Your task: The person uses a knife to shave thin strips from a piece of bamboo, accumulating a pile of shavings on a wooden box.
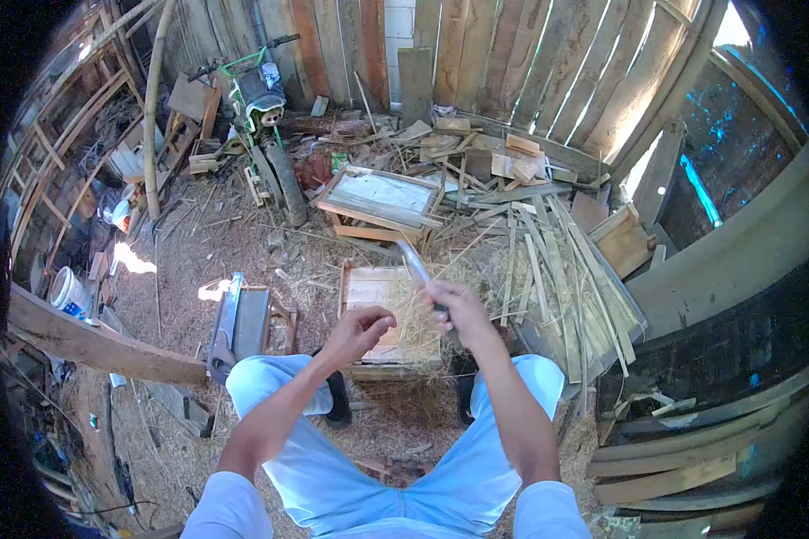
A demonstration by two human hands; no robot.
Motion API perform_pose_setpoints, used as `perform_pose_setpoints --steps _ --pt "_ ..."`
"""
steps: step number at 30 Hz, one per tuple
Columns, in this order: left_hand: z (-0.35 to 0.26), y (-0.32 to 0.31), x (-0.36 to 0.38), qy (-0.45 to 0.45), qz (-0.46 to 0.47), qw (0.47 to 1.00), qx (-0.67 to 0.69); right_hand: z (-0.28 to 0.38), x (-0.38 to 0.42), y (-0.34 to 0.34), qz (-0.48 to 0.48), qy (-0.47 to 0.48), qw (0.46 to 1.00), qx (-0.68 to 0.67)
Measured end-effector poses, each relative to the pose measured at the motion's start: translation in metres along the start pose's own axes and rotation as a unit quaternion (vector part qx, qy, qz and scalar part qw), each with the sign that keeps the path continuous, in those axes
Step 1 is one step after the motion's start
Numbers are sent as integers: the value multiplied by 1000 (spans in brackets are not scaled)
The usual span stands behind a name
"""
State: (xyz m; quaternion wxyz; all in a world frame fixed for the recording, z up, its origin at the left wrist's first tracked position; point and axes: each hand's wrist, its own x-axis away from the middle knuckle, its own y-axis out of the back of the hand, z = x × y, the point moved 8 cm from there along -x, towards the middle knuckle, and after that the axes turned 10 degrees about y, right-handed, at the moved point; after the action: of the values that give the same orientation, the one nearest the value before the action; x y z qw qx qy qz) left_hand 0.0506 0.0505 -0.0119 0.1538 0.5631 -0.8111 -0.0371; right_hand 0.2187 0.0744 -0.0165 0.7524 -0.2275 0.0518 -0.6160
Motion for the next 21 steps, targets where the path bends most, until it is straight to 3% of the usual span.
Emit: perform_pose_setpoints --steps 5,7,10,14,21 --pt "8 4 -1 -23 -9 999 -49 30 -6 39 -56 46 997 -30" --pt "8 5 -1 -49 -30 996 -62 22 -3 25 -9 41 999 -33" --pt "-4 5 -1 -86 -59 984 -144 -20 6 -8 31 -43 998 25" --pt "-12 9 5 -115 -125 968 -183 -40 7 -37 74 -49 996 11" --pt "-25 18 16 -200 -169 940 -218 9 -8 25 -32 12 997 -66"
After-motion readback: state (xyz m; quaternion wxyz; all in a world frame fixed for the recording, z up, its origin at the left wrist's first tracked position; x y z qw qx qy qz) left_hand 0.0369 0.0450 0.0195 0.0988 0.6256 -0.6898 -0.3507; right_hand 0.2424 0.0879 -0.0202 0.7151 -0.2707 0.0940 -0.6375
